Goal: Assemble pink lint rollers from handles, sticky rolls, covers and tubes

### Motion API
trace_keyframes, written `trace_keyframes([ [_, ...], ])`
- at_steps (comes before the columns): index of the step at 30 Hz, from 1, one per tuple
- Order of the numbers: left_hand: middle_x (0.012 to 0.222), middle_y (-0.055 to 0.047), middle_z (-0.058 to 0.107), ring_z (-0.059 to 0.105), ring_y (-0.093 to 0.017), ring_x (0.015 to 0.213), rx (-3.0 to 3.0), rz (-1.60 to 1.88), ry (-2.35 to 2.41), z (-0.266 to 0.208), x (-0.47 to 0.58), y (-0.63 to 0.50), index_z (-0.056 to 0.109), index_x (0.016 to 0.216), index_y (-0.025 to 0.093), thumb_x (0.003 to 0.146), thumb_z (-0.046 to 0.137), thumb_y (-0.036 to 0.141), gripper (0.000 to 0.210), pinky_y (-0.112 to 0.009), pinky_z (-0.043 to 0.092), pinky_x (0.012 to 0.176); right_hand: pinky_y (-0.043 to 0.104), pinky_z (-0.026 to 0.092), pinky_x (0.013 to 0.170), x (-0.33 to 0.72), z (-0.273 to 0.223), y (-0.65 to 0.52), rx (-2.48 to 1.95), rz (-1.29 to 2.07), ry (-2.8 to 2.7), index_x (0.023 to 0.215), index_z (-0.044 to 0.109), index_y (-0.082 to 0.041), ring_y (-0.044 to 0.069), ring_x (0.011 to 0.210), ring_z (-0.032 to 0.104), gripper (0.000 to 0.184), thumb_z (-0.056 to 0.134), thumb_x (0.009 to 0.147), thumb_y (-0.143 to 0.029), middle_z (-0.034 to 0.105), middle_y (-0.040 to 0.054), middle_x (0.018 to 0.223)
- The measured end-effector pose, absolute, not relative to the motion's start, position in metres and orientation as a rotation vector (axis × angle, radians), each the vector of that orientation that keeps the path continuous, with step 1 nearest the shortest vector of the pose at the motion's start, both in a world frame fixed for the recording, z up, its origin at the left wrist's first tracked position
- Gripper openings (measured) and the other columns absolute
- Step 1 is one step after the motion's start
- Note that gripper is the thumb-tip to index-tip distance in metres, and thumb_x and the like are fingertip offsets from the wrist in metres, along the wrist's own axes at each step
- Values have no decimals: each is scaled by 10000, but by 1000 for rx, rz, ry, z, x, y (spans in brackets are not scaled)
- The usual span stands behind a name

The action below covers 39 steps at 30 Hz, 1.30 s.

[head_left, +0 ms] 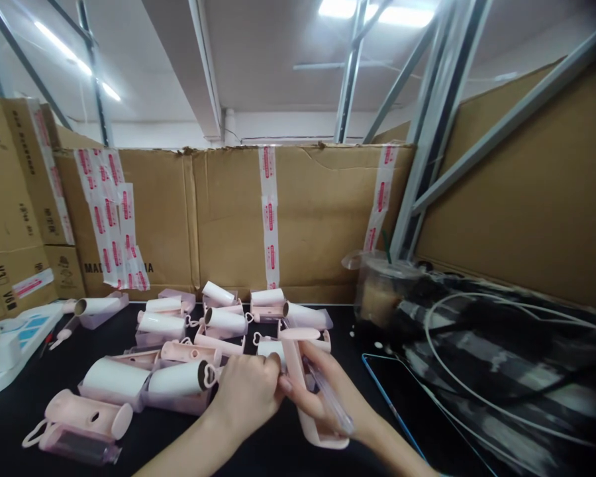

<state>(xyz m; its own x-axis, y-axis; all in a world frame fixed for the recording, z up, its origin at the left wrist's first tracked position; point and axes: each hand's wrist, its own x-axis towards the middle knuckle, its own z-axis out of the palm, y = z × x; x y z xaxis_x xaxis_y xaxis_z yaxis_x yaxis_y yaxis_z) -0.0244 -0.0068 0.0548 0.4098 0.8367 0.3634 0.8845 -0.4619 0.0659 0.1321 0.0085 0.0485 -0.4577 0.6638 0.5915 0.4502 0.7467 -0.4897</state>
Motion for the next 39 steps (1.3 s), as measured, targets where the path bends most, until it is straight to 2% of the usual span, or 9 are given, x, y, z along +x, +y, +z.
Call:
trace_keyframes([
  [5,769,-97,697,656,-270,674,-2675,-511,-1476,62,-17,-9,605,879,167,758,464,261,208,-334,480,598,267,471,610,148,47,10,-642,285,-2124,920,526,-176,155,657,530,235,576,706,-262,565,16,774],
  [9,805,-68,702,650,-254,719,-2842,-616,-1400,57,-19,-5,627,846,195,733,487,259,192,-300,457,604,260,474,640,152,52,12,-558,295,-2270,876,535,-163,156,665,550,205,568,688,-237,577,25,753],
  [14,742,-4,673,603,-159,656,-3081,-883,-1261,53,-29,-3,605,758,177,672,520,172,121,-207,405,555,244,457,648,147,71,14,-485,267,-2448,885,526,-153,148,669,549,227,553,677,-240,590,37,768],
  [19,752,1,673,609,-147,646,-3083,-1066,-1312,45,-31,-4,581,801,184,683,497,143,150,-188,410,534,215,402,566,137,87,1,-741,183,-2531,830,514,-163,135,612,526,171,566,694,-251,592,28,728],
  [23,718,-45,690,633,-204,654,-2723,-1010,-1318,29,-29,3,611,721,183,710,475,154,139,-251,420,556,203,342,505,128,80,-11,-934,70,-2408,801,492,-178,114,522,487,113,528,744,-269,572,2,655],
  [26,701,-76,688,633,-216,634,-2661,-1005,-1301,21,-28,8,626,738,163,711,463,149,165,-264,416,543,197,331,489,126,72,-11,-976,92,-2332,742,470,-181,104,501,474,115,478,793,-284,552,-4,624],
  [32,607,-1,645,588,-133,552,-2931,-832,-1152,24,-25,1,579,609,164,666,516,135,90,-187,369,487,201,342,503,143,73,-5,-547,77,-2581,739,502,-183,105,521,472,60,515,700,-226,555,-9,627],
  [35,603,5,629,571,-125,554,-3051,-723,-1056,30,-21,0,576,628,163,692,521,171,84,-184,362,487,212,323,476,148,77,-8,-523,20,-2605,731,506,-188,105,485,442,71,514,684,-242,530,-20,586],
  [39,745,-41,680,609,-176,665,-2874,-821,-1180,35,-16,2,622,740,174,729,480,182,142,-235,398,565,201,333,472,145,79,-15,-799,116,-2437,724,486,-186,93,464,430,65,485,751,-245,515,-29,566],
])
